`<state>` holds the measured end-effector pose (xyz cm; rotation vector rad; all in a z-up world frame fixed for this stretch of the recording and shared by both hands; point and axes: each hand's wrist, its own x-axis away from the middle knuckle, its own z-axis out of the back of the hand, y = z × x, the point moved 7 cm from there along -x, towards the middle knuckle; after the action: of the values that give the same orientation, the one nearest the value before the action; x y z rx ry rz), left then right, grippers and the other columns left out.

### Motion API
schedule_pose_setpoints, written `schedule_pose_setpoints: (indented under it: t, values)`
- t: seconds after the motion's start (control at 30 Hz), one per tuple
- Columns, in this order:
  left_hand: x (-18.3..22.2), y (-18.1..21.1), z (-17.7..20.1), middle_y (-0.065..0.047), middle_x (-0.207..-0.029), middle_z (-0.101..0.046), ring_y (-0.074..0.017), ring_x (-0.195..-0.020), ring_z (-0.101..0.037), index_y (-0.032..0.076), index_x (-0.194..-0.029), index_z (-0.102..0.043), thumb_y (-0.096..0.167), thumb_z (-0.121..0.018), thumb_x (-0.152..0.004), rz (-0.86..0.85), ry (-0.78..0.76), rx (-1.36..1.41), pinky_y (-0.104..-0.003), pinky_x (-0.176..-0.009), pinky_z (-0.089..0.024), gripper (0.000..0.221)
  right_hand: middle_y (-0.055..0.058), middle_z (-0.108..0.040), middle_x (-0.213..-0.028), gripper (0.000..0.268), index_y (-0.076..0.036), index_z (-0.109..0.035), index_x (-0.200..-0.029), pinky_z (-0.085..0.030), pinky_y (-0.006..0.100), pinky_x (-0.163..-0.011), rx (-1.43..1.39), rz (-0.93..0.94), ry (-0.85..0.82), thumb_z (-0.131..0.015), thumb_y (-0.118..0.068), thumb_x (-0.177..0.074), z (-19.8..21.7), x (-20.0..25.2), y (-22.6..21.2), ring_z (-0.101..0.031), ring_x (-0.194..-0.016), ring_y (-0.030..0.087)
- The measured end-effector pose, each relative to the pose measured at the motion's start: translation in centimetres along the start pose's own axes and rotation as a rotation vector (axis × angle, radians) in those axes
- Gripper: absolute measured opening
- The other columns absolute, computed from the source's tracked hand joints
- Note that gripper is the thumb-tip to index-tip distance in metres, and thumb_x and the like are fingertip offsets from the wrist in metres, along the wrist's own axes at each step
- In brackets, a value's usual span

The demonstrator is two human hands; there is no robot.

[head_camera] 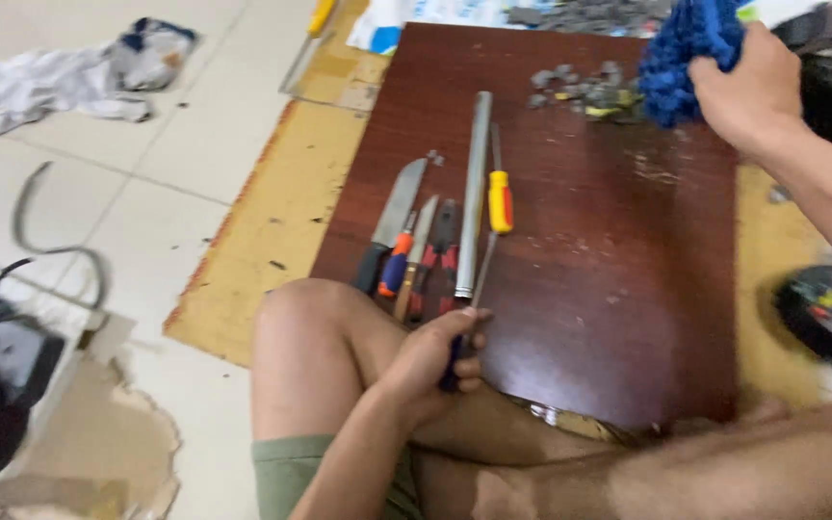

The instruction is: The person sits cross-legged on the floor and uses pliers to strip a small piece of wire. They then use a screwdriver to work on the internal components of a disassembled motor housing, adjusting parts and wires within the unit.

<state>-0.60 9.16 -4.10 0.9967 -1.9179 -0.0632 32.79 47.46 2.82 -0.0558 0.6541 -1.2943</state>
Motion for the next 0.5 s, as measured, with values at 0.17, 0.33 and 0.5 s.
schedule_pose_setpoints:
  t: [0.17, 0.33, 0.5]
  values:
    - [0.3, 0.1, -0.5, -0.001, -0.084, -0.054, -0.01, -0.056, -0.04, 0.011, -0.119, -0.061, 0.029, -0.055, -0.103, -0.002, -0.069, -0.025, -0.026, -0.051, -0.035, 0.025, 0.011, -0.069, -0.112, 0.034, 0.001, -0.062, -0.123, -0.058, 0.052, -0.08, -0.572, -0.57, -0.178, -0.065, -0.027, -0.105, 8.4, 10.7, 7.7, -0.068, -0.098, 0.033]
    - [0.9, 0.1, -0.9, -0.001, -0.084, -0.053, -0.0101, -0.056, -0.04, 0.01, -0.12, -0.061, 0.028, -0.054, -0.104, -0.03, -0.075, -0.058, -0.027, -0.051, -0.035, 0.025, 0.012, -0.065, -0.115, 0.038, -0.007, -0.052, -0.132, -0.059, 0.051, -0.079, -0.334, -0.86, -0.374, -0.066, -0.026, -0.102, 10.7, 20.8, 14.3, -0.065, -0.098, 0.031]
    - [1.7, -0.3, -0.8, -0.001, -0.085, -0.052, -0.0106, -0.057, -0.041, 0.01, -0.121, -0.06, 0.028, -0.052, -0.104, -0.085, -0.057, -0.064, -0.028, -0.052, -0.037, 0.026, 0.013, -0.068, -0.114, 0.041, -0.007, -0.055, -0.132, -0.058, 0.051, -0.081, -0.307, -1.051, -0.509, -0.068, -0.027, -0.099, 9.5, 26.1, 19.0, -0.066, -0.1, 0.031]
